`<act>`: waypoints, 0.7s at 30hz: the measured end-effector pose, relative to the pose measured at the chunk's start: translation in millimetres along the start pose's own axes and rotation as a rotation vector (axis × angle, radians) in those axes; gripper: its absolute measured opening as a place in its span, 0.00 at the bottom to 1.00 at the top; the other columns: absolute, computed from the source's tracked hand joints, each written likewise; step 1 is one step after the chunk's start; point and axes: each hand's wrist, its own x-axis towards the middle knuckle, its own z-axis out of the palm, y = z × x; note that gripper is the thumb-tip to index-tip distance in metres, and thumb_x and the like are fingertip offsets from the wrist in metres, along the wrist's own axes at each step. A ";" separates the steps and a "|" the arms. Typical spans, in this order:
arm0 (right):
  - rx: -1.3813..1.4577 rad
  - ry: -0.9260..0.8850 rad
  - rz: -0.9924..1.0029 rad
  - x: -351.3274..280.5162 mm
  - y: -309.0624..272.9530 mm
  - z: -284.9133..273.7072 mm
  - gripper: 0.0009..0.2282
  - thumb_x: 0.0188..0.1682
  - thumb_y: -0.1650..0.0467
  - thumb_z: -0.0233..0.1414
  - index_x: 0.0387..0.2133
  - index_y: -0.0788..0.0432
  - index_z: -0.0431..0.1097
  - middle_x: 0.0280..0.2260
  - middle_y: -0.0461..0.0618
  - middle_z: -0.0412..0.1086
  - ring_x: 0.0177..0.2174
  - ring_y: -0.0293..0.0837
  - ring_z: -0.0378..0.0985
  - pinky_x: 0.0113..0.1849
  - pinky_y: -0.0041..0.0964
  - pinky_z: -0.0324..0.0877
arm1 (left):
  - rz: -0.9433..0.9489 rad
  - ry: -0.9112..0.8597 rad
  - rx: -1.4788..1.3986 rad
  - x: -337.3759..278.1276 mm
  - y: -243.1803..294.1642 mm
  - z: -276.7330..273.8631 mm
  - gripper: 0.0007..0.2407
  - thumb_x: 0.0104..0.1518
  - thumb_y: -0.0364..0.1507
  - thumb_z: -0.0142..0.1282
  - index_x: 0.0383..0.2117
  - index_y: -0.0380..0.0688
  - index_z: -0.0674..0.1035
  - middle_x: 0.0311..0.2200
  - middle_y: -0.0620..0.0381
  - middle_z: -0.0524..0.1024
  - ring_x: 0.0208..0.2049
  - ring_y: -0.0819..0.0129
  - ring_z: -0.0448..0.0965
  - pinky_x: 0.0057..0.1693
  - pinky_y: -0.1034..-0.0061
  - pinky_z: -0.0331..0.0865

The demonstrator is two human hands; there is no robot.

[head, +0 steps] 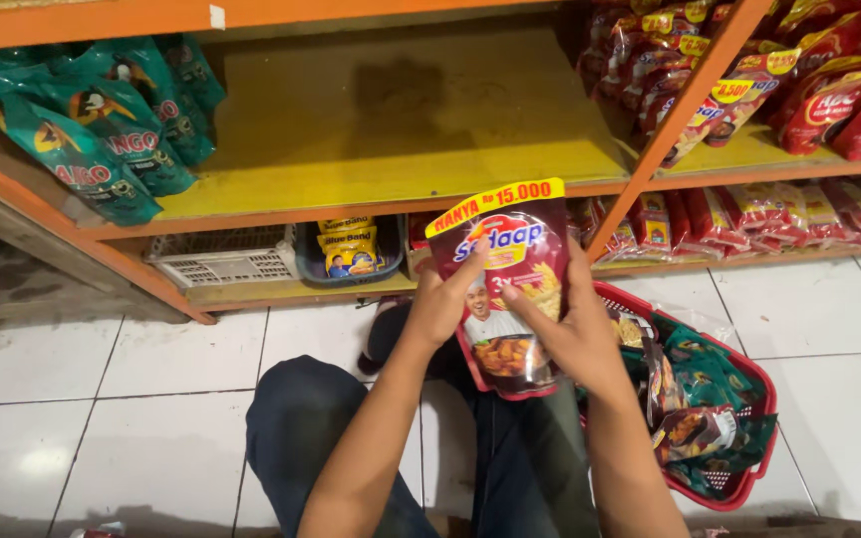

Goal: The person organizes food packets on grocery store shelves by taking packets from a basket on the floor and placing them onto the shelves.

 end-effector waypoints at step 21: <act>-0.104 0.306 0.039 36.4 66.0 -66.8 0.16 0.56 0.74 0.57 0.56 0.63 0.64 0.48 0.54 0.72 0.46 0.40 0.75 0.49 0.34 0.71 | -0.025 -0.411 0.546 66.1 -26.7 44.8 0.21 0.50 0.34 0.70 0.48 0.38 0.81 0.44 0.51 0.84 0.45 0.69 0.83 0.53 0.73 0.74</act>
